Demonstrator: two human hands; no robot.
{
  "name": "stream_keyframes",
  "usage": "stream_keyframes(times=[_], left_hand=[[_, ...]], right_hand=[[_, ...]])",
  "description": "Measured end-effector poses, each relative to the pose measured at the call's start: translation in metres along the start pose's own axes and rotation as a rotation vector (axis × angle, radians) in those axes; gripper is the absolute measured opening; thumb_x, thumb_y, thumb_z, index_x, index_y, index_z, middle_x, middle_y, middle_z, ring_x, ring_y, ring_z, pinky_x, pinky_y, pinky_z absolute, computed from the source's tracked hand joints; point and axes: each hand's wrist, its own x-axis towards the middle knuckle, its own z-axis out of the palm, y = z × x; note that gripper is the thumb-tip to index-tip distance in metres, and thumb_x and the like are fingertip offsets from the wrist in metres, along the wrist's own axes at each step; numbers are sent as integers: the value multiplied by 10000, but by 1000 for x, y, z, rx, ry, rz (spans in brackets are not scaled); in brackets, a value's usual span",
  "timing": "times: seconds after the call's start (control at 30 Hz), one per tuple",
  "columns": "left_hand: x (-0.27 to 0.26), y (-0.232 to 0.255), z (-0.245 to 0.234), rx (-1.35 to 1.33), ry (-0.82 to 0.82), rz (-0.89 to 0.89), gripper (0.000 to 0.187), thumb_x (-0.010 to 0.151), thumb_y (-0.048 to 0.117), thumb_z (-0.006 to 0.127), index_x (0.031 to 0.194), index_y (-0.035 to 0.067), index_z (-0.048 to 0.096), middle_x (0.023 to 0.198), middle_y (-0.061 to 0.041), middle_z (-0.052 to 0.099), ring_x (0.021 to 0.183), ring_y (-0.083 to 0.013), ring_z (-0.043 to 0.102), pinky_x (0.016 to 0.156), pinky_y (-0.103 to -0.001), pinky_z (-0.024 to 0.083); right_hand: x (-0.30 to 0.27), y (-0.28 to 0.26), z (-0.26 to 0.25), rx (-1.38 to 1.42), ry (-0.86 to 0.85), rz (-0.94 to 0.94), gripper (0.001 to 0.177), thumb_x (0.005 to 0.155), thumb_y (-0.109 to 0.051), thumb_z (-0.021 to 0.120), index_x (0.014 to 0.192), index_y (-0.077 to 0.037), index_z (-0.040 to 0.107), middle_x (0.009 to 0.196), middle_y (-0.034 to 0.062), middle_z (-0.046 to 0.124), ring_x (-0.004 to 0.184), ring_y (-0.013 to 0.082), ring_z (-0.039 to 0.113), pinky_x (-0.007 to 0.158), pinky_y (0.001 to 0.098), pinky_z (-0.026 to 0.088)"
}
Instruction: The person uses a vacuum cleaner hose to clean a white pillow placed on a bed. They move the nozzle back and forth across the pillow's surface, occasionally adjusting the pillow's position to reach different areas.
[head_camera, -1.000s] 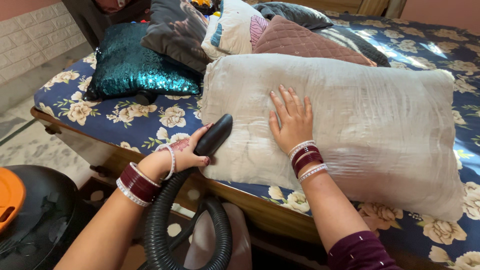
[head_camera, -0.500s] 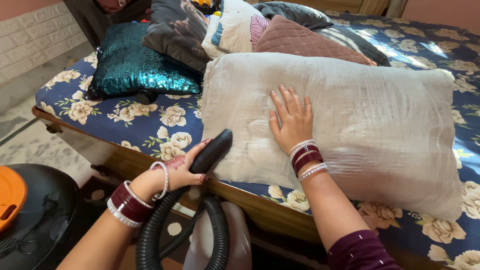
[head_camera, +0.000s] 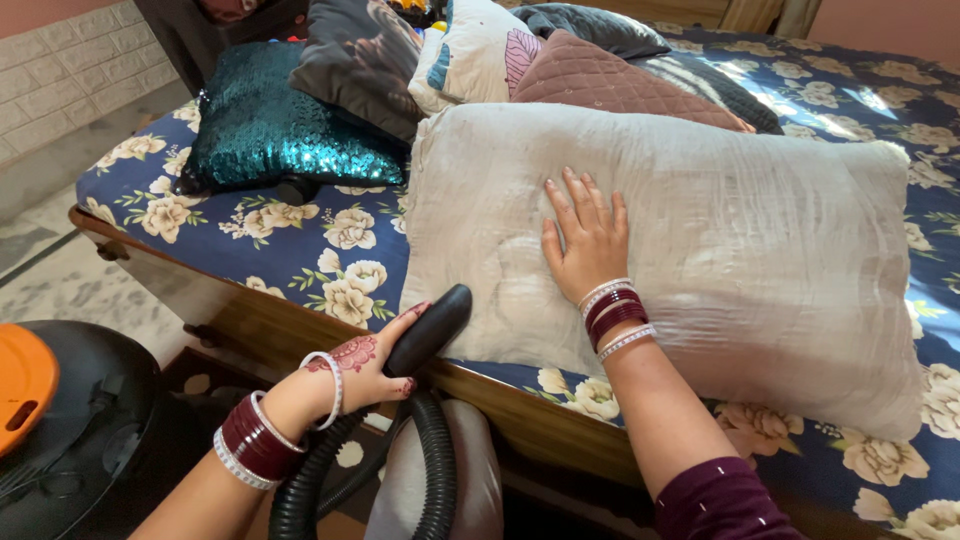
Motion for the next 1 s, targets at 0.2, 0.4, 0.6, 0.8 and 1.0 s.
stream_keyframes(times=[0.2,0.4,0.6,0.8,1.0], left_hand=[[-9,-2,5,-93,-39,44,1046,767,127,723,1610,323,136,1172,-136,725,936,-221,757,843,-316,585],[-14,2,11,-29,-45,-70,1047,779,138,712,1616,372,127,1102,-156,743,917,-249,765,842,-329,585],[0,-5,15,63,49,56,1055,768,258,776,1618,331,155,1106,-191,741,989,-267,734,892,-343,559],[25,-12,17,18,95,72,1035,726,327,816,1583,215,247,1150,-172,733,1020,-249,740,897,-328,557],[54,-15,32,-72,186,149,915,833,402,724,1593,130,294,1210,-171,715,1022,-233,722,886,-329,559]], right_hand=[[-1,2,3,-18,-7,-3,497,1023,-304,542,1505,-184,532,1611,73,440,1496,262,379,1231,564,205],[-5,7,9,-27,-26,-8,513,1022,-317,530,1517,-184,517,1607,81,447,1488,263,385,1222,574,203],[20,11,0,98,-131,65,547,969,-393,586,1463,-165,534,1531,113,493,1432,301,420,1167,609,203],[4,-58,-57,447,68,232,448,962,-290,631,1384,-144,608,1181,111,635,1182,308,601,1073,461,472],[-47,-129,-85,531,-406,436,555,973,-478,669,1382,-110,592,1200,203,630,1034,345,625,885,434,506]])
